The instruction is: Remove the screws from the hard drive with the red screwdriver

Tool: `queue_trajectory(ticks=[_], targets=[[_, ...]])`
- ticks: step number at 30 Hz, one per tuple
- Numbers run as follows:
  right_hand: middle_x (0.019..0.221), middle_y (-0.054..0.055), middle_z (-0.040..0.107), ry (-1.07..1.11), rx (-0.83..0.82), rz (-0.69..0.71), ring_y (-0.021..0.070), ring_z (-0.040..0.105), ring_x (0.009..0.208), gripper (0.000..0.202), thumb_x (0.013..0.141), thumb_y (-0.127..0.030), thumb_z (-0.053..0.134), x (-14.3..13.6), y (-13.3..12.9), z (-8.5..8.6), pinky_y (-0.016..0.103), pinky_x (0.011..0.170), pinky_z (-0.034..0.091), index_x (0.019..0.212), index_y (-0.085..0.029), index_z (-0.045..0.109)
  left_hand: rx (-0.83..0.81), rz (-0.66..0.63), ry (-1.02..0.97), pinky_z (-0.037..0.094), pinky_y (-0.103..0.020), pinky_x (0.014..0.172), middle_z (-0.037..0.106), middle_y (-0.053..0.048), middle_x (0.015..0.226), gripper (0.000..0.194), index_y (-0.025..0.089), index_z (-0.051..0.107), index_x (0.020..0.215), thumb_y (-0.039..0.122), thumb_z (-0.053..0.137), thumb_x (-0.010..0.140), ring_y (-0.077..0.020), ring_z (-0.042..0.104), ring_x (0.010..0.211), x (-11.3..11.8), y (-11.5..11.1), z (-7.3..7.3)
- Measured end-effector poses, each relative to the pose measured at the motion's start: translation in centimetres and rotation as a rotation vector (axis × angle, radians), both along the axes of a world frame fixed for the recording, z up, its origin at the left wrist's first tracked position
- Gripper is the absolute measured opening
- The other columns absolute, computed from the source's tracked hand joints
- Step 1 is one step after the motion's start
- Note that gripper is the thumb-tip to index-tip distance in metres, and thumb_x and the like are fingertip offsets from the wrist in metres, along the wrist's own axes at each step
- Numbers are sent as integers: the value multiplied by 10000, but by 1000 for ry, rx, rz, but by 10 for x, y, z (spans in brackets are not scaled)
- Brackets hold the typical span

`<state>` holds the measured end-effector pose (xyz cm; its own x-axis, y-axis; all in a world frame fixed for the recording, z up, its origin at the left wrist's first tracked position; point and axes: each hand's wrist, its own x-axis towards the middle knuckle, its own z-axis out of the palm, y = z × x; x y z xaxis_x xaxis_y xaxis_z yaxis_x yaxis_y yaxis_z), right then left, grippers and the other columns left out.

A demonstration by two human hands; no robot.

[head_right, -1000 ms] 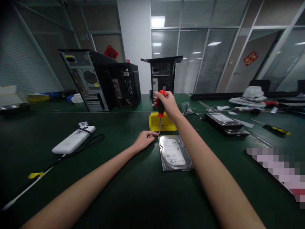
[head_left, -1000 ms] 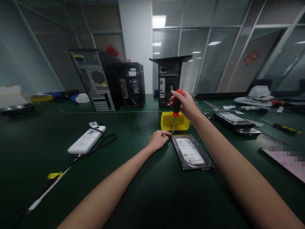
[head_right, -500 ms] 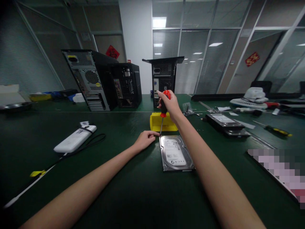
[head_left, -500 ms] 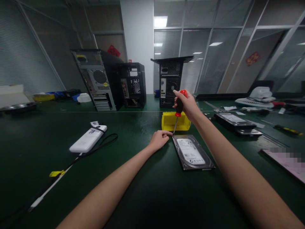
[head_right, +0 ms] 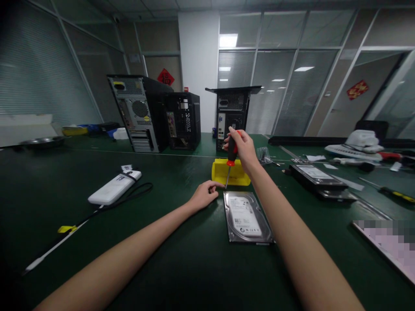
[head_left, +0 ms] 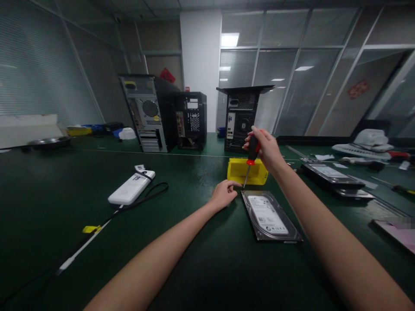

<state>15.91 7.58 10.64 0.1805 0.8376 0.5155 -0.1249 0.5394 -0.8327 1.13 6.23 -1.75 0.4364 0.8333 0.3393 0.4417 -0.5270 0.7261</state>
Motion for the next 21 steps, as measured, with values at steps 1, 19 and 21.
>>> queue_trajectory(ticks=[1, 19, 21], targets=[[650, -29, 605, -1, 6, -2, 77, 574, 517, 349, 661, -477, 706, 0, 0, 0, 220, 543, 525, 759, -179, 554, 0, 4, -1, 383, -211, 625, 504, 10, 696, 407, 165, 690, 1023, 61, 493, 683, -114, 456, 646, 0, -1, 0], [576, -52, 520, -66, -69, 128, 76, 506, 458, 411, 711, -603, 589, -6, -9, 6, 242, 516, 515, 756, -200, 523, 43, 15, 22, 421, -222, 703, 547, 6, 732, 371, 175, 692, 1007, 74, 535, 686, -121, 511, 708, -1, 0, 0], [589, -46, 531, -43, -84, 141, 78, 516, 471, 421, 718, -609, 579, -3, -9, 6, 244, 530, 519, 768, -192, 541, 48, 15, 26, 434, -229, 727, 569, -2, 760, 365, 176, 691, 1006, 78, 535, 691, -125, 530, 729, -1, 0, -1]])
